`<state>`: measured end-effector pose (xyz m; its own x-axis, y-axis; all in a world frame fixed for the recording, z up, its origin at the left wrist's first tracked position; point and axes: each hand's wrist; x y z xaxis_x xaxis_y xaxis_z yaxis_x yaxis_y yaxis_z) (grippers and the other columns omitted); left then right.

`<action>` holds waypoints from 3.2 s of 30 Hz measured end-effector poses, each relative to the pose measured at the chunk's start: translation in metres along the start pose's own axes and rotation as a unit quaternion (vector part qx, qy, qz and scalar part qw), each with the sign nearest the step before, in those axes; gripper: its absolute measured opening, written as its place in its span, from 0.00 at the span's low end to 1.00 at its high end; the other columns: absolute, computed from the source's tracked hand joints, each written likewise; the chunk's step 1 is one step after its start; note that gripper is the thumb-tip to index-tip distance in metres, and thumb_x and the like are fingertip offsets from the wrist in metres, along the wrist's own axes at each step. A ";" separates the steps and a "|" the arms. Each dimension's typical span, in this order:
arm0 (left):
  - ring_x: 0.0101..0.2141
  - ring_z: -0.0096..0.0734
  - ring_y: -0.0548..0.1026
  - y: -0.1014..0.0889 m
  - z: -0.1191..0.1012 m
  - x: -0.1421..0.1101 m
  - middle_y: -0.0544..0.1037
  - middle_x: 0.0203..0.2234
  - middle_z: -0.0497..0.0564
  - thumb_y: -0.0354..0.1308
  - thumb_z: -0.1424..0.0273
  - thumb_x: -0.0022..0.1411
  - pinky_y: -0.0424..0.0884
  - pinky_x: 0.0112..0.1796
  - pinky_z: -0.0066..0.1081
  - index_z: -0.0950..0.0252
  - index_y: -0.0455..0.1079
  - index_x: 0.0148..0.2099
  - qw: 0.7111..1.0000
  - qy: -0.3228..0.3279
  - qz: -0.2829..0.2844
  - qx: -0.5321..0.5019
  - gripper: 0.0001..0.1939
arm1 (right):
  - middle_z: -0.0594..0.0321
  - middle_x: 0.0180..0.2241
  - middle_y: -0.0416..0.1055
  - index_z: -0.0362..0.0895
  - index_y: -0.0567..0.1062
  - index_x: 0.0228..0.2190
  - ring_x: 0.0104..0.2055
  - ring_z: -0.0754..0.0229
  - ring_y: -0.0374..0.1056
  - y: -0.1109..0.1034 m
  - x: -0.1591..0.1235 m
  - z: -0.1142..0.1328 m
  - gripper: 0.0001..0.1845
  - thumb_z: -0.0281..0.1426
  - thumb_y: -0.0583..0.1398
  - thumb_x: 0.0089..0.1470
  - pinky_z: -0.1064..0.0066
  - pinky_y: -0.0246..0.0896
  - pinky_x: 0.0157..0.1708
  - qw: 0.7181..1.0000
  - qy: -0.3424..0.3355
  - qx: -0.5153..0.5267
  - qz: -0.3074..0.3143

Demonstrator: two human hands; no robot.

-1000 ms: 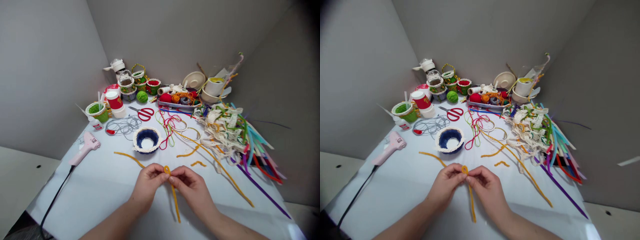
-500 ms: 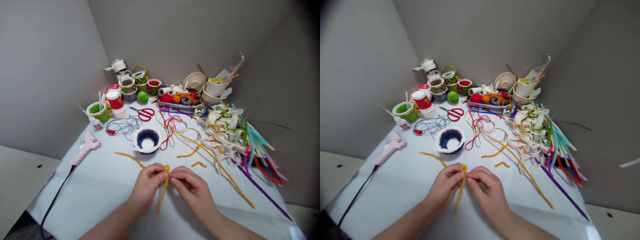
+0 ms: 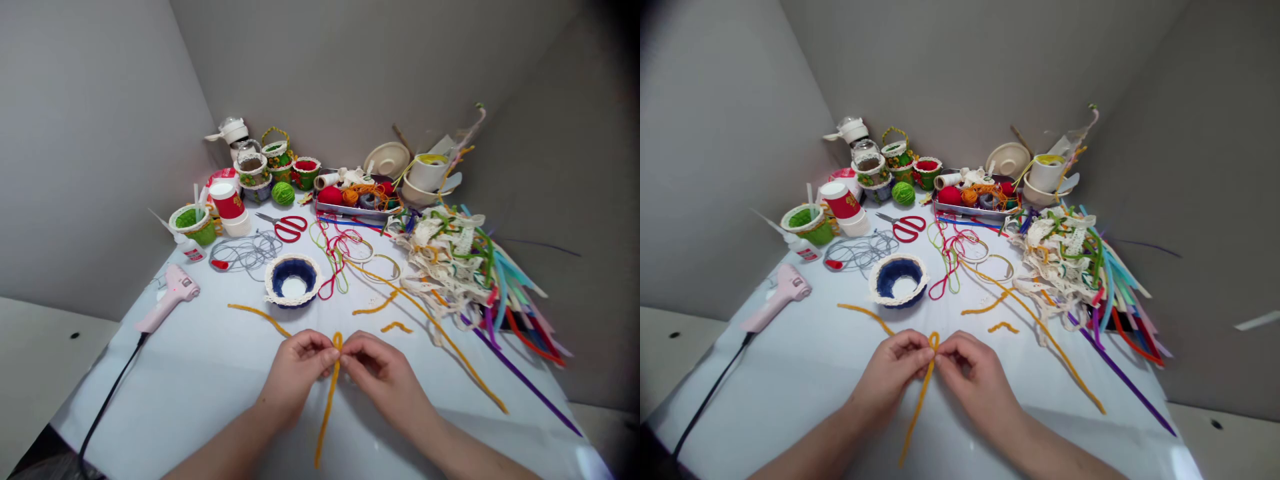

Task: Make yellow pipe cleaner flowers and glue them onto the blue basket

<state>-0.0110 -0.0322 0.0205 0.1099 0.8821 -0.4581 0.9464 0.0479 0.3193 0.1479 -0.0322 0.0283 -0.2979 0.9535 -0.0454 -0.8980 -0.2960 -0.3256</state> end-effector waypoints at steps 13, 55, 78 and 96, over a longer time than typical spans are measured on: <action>0.24 0.29 0.76 0.000 -0.006 0.001 0.78 0.20 0.50 0.69 0.65 0.44 0.73 0.31 0.28 0.68 0.73 0.26 0.995 -0.078 -0.007 0.065 0.12 | 0.64 0.30 0.66 0.45 0.68 0.31 0.32 0.63 0.63 -0.003 -0.002 -0.003 0.08 0.28 0.52 0.61 0.72 0.57 0.33 0.994 -0.040 -0.097 0.044; 0.19 0.22 0.57 -0.008 -0.010 -0.004 0.62 0.14 0.41 0.64 0.63 0.49 0.52 0.23 0.25 0.67 0.68 0.23 0.988 -0.055 0.110 0.094 0.13 | 0.66 0.26 0.68 0.42 0.72 0.30 0.28 0.65 0.62 -0.008 0.009 -0.002 0.13 0.39 0.65 0.48 0.73 0.56 0.30 0.964 0.152 0.201 0.082; 0.17 0.18 0.56 -0.008 -0.002 -0.005 0.63 0.13 0.41 0.69 0.61 0.44 0.49 0.22 0.25 0.68 0.69 0.23 0.986 -0.106 0.128 0.015 0.16 | 0.68 0.22 0.67 0.40 0.75 0.25 0.23 0.70 0.56 -0.009 0.011 -0.004 0.15 0.38 0.70 0.41 0.76 0.48 0.23 0.916 0.196 0.328 0.122; 0.18 0.20 0.67 -0.003 -0.007 -0.003 0.74 0.16 0.47 0.70 0.63 0.43 0.60 0.23 0.22 0.69 0.70 0.24 0.989 -0.122 0.077 0.007 0.16 | 0.65 0.28 0.66 0.43 0.72 0.30 0.30 0.64 0.61 -0.007 0.006 -0.004 0.12 0.38 0.65 0.50 0.72 0.57 0.31 0.976 0.105 0.183 0.047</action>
<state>-0.0166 -0.0318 0.0271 0.3220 0.7389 -0.5919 0.9168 -0.0873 0.3897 0.1539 -0.0240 0.0269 -0.3457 0.9005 -0.2638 -0.9370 -0.3462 0.0460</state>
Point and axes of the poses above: each hand's wrist, its own x-axis towards the middle knuckle, its own y-axis out of the palm, z = x × y
